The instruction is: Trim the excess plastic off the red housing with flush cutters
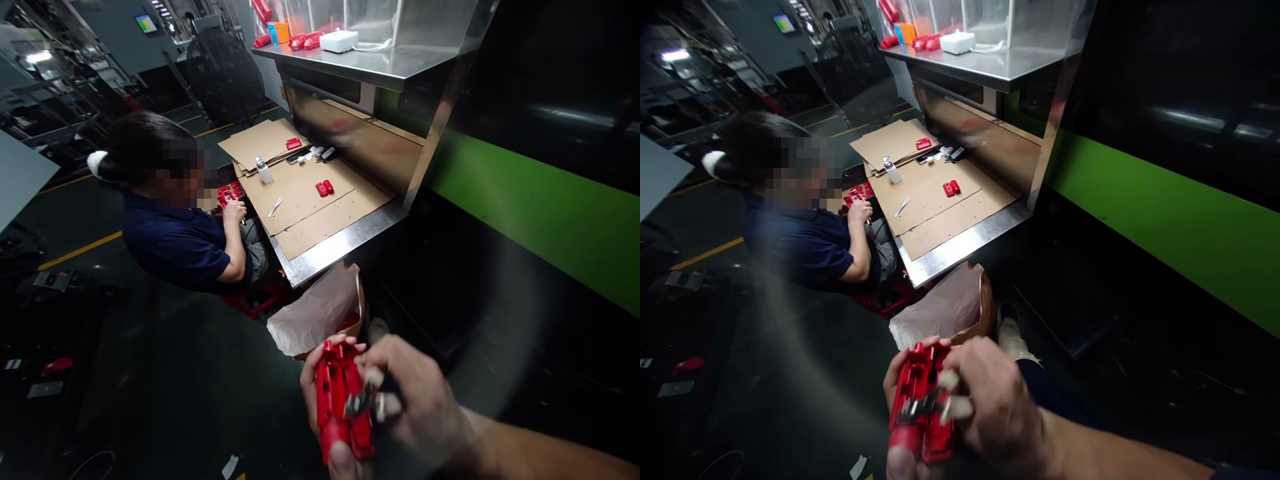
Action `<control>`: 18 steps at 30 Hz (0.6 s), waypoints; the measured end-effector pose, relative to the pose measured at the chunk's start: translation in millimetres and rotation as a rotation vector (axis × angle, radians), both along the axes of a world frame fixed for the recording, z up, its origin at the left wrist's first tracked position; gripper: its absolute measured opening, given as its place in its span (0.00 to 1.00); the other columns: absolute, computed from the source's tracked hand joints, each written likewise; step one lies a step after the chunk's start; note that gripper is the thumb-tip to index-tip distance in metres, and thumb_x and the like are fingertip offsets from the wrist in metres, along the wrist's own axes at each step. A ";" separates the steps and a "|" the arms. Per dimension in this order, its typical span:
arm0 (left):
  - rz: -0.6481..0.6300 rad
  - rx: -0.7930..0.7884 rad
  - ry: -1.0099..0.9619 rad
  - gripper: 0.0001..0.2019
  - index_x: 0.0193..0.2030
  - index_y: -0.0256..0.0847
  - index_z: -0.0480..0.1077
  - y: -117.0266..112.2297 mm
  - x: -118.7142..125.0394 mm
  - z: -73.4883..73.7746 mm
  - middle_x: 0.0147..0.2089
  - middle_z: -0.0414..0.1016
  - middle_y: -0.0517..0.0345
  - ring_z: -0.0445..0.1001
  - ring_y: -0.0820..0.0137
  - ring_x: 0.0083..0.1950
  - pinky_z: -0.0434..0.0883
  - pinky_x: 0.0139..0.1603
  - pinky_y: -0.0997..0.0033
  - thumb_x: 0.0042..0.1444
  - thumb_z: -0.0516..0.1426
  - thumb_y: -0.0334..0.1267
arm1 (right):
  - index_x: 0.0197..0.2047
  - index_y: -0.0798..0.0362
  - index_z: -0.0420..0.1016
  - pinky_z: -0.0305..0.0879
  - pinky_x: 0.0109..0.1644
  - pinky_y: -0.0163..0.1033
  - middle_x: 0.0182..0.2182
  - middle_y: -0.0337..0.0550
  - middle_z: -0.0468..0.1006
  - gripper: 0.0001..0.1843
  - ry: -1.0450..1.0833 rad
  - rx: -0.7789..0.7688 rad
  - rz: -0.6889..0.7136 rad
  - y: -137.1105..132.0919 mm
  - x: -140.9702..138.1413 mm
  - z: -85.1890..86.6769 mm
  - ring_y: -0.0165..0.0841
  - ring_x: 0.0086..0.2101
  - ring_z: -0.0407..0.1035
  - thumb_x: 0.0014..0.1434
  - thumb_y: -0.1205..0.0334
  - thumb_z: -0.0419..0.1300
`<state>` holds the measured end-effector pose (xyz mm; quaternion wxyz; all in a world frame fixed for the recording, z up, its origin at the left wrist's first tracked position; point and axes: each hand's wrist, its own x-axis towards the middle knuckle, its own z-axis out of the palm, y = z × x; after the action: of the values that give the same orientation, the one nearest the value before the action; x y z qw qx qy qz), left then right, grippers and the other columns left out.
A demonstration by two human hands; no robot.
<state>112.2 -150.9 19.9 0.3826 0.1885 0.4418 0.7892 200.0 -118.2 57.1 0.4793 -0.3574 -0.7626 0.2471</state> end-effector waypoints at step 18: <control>-0.055 0.298 -0.432 0.44 0.53 0.47 0.79 0.6 -44.5 33.0 0.48 0.83 0.50 0.83 0.58 0.46 0.82 0.46 0.59 0.44 0.53 0.81 | 0.47 0.55 0.79 0.58 0.23 0.41 0.16 0.41 0.73 0.23 -0.783 -0.668 -0.765 101.2 159.0 -25.4 0.26 0.13 0.60 0.51 0.55 0.75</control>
<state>67.7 -150.3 52.9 0.4577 0.0818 0.2235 0.8567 359.0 -17.1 31.7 0.0827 -0.7980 -0.5817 0.1340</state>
